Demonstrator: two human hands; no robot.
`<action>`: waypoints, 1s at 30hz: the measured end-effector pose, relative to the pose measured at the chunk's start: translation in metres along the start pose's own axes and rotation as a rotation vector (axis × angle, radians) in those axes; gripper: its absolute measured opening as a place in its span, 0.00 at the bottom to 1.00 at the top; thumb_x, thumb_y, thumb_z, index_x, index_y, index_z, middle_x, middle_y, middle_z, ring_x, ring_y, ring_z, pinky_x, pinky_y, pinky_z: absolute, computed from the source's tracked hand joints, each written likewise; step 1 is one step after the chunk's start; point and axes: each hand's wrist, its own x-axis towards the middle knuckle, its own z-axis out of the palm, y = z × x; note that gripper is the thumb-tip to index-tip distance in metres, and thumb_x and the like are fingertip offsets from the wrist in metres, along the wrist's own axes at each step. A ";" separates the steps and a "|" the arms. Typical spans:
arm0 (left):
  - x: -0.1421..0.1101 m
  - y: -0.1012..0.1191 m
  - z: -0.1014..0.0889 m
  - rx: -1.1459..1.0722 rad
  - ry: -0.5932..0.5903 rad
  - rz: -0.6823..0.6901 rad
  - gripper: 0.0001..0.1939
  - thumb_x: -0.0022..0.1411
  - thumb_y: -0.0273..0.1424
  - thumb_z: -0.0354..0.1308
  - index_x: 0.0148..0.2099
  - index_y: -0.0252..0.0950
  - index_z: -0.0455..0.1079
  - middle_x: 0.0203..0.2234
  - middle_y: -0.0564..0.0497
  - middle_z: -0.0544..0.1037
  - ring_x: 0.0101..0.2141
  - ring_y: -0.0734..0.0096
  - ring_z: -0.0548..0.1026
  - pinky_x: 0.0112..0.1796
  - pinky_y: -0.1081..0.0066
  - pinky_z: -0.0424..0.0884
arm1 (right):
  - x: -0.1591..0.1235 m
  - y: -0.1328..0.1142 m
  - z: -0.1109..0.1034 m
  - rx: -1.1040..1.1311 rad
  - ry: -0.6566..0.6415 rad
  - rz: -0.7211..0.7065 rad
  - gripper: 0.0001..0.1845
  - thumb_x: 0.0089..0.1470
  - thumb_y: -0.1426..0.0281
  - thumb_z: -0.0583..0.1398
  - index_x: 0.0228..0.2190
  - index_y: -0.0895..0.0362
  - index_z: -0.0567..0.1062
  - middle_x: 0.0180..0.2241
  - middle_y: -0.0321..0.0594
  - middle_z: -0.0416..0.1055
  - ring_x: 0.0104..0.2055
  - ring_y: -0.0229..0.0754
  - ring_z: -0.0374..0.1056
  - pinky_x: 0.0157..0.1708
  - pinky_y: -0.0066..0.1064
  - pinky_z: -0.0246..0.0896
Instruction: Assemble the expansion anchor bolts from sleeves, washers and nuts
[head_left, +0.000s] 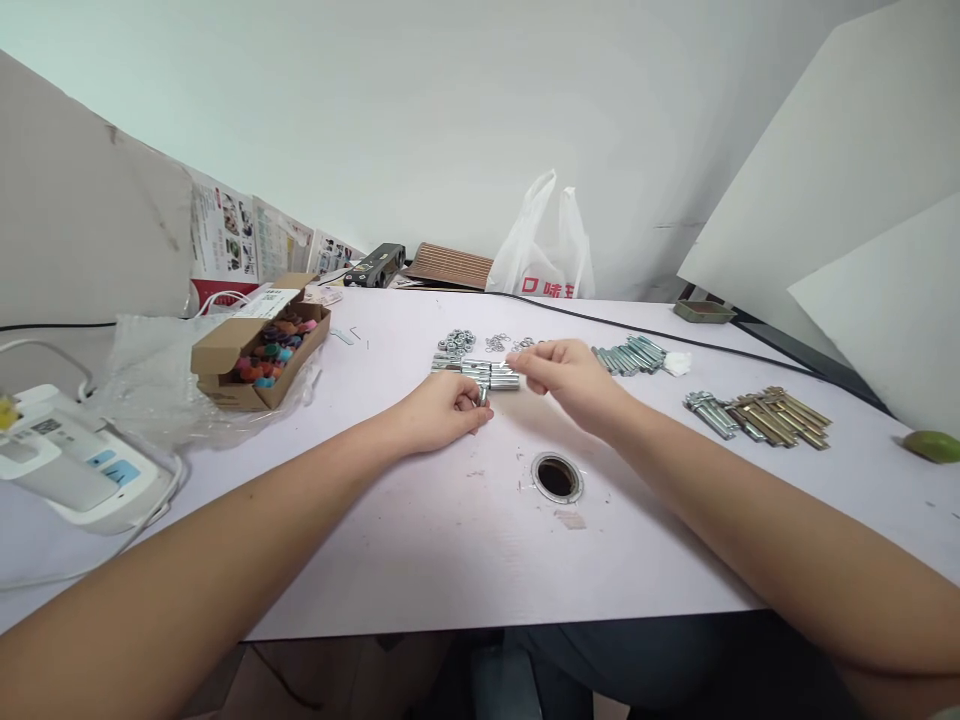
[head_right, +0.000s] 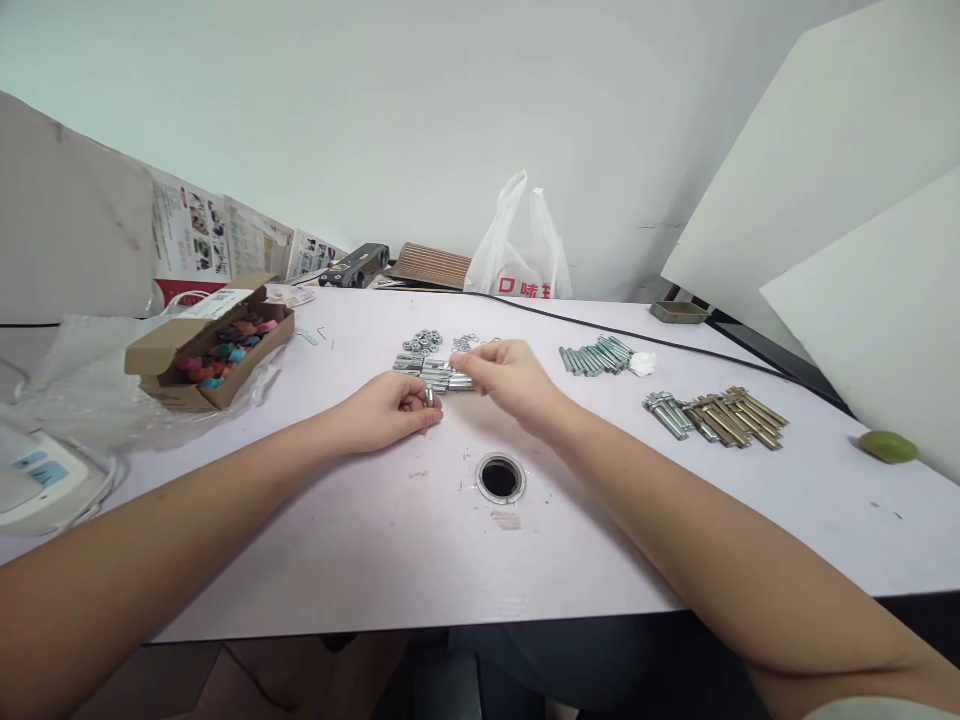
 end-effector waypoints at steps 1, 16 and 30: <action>0.000 -0.001 0.000 0.005 -0.005 0.012 0.13 0.56 0.41 0.56 0.32 0.36 0.71 0.21 0.53 0.74 0.23 0.72 0.69 0.25 0.71 0.62 | -0.003 -0.002 0.008 0.018 -0.071 -0.007 0.23 0.51 0.55 0.61 0.17 0.58 0.66 0.16 0.31 0.56 0.20 0.31 0.47 0.22 0.30 0.43; 0.000 -0.007 0.001 0.030 -0.004 0.037 0.12 0.58 0.40 0.54 0.31 0.37 0.69 0.20 0.55 0.71 0.22 0.73 0.67 0.24 0.71 0.61 | -0.006 0.004 0.027 0.039 -0.132 -0.009 0.24 0.53 0.54 0.59 0.16 0.57 0.61 0.16 0.29 0.53 0.19 0.30 0.45 0.21 0.29 0.40; -0.001 -0.003 -0.001 0.017 -0.014 -0.012 0.11 0.56 0.39 0.55 0.29 0.37 0.66 0.23 0.55 0.76 0.24 0.73 0.71 0.24 0.72 0.63 | 0.111 0.033 -0.025 -0.752 0.001 0.035 0.13 0.48 0.63 0.61 0.32 0.59 0.78 0.21 0.40 0.73 0.22 0.39 0.66 0.23 0.29 0.56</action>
